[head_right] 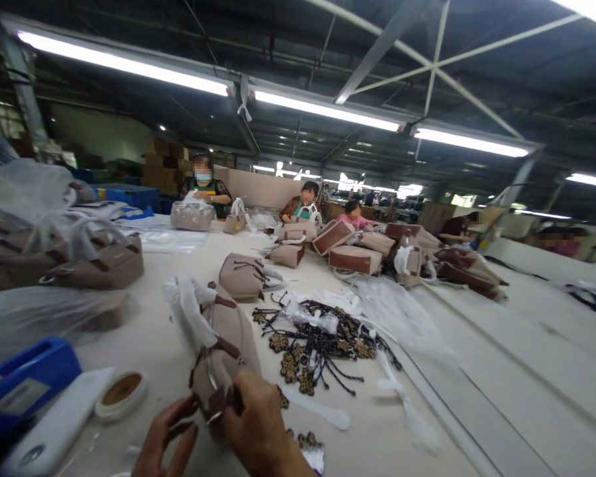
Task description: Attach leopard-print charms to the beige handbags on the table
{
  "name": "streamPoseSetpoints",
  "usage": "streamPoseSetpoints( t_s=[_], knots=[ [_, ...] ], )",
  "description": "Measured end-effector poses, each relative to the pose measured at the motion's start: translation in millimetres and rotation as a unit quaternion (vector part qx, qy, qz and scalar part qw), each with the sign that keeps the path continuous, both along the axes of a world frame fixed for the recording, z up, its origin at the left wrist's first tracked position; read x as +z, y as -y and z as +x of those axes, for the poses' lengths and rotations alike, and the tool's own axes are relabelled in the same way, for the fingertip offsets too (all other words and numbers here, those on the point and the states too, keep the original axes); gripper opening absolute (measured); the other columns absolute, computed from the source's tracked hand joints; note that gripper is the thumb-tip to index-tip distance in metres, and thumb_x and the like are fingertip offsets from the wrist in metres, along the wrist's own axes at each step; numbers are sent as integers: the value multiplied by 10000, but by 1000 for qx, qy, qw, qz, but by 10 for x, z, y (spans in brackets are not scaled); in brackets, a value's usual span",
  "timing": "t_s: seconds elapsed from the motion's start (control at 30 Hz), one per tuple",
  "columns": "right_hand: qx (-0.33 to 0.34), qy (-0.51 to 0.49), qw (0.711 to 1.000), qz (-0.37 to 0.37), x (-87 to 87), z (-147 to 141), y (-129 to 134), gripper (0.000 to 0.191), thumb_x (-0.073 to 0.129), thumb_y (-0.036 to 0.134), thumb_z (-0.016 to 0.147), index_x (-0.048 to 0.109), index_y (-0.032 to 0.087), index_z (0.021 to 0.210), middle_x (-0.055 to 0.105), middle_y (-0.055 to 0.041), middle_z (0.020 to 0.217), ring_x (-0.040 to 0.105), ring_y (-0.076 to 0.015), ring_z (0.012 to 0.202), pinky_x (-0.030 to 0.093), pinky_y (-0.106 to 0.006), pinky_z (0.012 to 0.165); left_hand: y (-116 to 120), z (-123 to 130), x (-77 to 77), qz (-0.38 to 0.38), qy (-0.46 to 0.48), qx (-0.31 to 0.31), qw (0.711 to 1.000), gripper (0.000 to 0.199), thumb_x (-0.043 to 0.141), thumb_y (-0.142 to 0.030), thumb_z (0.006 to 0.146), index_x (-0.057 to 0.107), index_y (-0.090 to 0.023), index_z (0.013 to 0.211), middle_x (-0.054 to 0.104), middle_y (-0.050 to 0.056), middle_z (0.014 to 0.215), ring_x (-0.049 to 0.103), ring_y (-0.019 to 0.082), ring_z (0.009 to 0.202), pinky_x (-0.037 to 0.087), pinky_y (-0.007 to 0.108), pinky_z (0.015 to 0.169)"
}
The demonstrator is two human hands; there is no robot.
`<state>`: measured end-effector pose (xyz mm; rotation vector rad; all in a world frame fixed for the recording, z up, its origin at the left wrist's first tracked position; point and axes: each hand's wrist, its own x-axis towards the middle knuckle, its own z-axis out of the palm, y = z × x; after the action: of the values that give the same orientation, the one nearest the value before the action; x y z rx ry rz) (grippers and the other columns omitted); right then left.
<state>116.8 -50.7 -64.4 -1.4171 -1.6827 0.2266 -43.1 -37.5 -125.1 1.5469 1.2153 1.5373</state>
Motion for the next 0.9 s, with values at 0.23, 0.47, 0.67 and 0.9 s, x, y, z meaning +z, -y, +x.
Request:
streamPoseSetpoints(
  t_s=[0.23,0.47,0.67,0.9],
  knots=[
    [29,-97,993,-55,26,-67,204,138,624,177,737,508,196,664,510,45,606,436,-110,550,284,-217,507,208,66,454,41,-2,18,999,354,541,-437,873,587,-205,1136,614,101,1160,601,261,1014,522,415,865],
    [51,-142,984,-97,77,-69,307,61,664,203,746,607,196,770,614,23,682,530,-135,601,385,-223,544,206,-4,490,50,-28,-5,998,296,576,-365,867,587,-208,1118,623,90,1130,633,239,966,560,380,807],
    [48,-117,988,-85,63,141,436,533,723,125,631,609,234,1141,649,-58,1111,614,-252,993,513,-333,831,171,-23,478,23,-18,-15,999,258,583,-330,869,583,-201,1093,644,83,1081,659,226,935,582,360,778],
    [14,-164,986,-33,-18,439,356,554,656,328,793,503,259,1321,537,-77,1356,493,-296,1257,440,-437,1039,355,372,355,70,-46,-107,991,235,490,-245,909,629,-228,1098,622,99,1243,615,223,1113,554,346,897]
  ],
)
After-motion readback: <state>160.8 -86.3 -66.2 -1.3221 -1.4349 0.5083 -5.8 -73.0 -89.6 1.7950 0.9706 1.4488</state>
